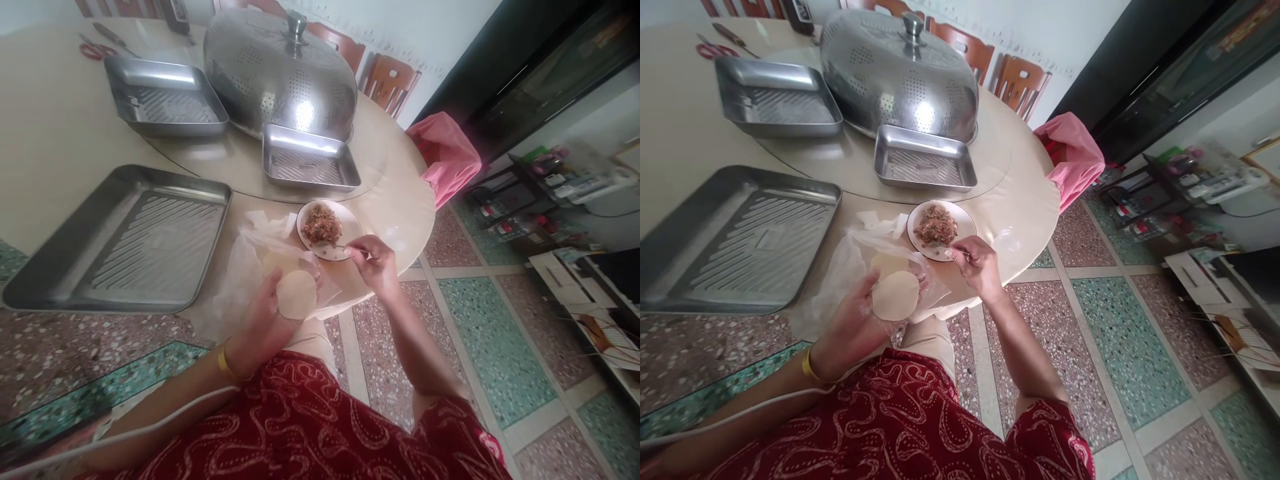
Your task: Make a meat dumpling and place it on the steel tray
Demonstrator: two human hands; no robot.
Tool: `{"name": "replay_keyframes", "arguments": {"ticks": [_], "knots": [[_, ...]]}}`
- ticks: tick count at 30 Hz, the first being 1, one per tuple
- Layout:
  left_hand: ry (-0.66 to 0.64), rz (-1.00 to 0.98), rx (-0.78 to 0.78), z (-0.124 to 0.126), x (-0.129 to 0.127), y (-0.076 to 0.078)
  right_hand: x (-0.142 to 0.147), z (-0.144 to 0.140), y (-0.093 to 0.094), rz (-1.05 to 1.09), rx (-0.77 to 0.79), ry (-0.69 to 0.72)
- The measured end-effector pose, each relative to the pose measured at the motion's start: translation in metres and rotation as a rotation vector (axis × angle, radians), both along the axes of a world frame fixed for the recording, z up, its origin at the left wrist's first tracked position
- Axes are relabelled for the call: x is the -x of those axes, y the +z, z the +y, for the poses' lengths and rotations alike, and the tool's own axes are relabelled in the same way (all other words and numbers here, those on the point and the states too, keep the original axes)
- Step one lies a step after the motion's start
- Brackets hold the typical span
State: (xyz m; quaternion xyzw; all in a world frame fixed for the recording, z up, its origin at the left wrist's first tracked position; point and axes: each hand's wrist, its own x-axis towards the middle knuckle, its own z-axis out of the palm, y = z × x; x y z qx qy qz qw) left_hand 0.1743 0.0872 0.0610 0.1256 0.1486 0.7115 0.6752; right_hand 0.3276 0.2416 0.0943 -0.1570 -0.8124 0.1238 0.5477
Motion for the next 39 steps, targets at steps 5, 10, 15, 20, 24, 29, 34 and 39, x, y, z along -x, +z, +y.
{"name": "replay_keyframes", "arguments": {"ticks": [5, 10, 15, 20, 24, 29, 34, 39], "knots": [[0.005, -0.050, 0.003, -0.005, 0.000, 0.003, 0.002, -0.005, -0.002, -0.138, -0.407, -0.112], [0.014, -0.033, 0.002, -0.006, 0.002, 0.002, 0.013, -0.021, 0.008, -0.055, -0.597, -0.228], [0.032, -0.011, 0.049, -0.011, 0.002, 0.004, 0.046, -0.018, 0.019, -0.124, -0.538, -0.337], [0.047, 0.057, 0.056, -0.014, 0.007, -0.002, 0.067, -0.009, 0.022, -0.219, -0.478, -0.336], [0.042, 0.063, 0.047, -0.013, 0.010, -0.005, 0.057, -0.016, 0.022, -0.265, -0.410, -0.229], [0.024, 0.050, 0.033, -0.014, 0.009, -0.004, 0.019, -0.024, 0.018, -0.300, -0.329, -0.075], [-0.004, 0.066, 0.042, -0.010, 0.005, -0.005, -0.012, -0.025, 0.008, -0.287, -0.334, -0.072], [0.020, 0.105, 0.071, -0.006, -0.003, -0.003, -0.011, -0.015, 0.002, -0.160, -0.426, -0.081]]}}
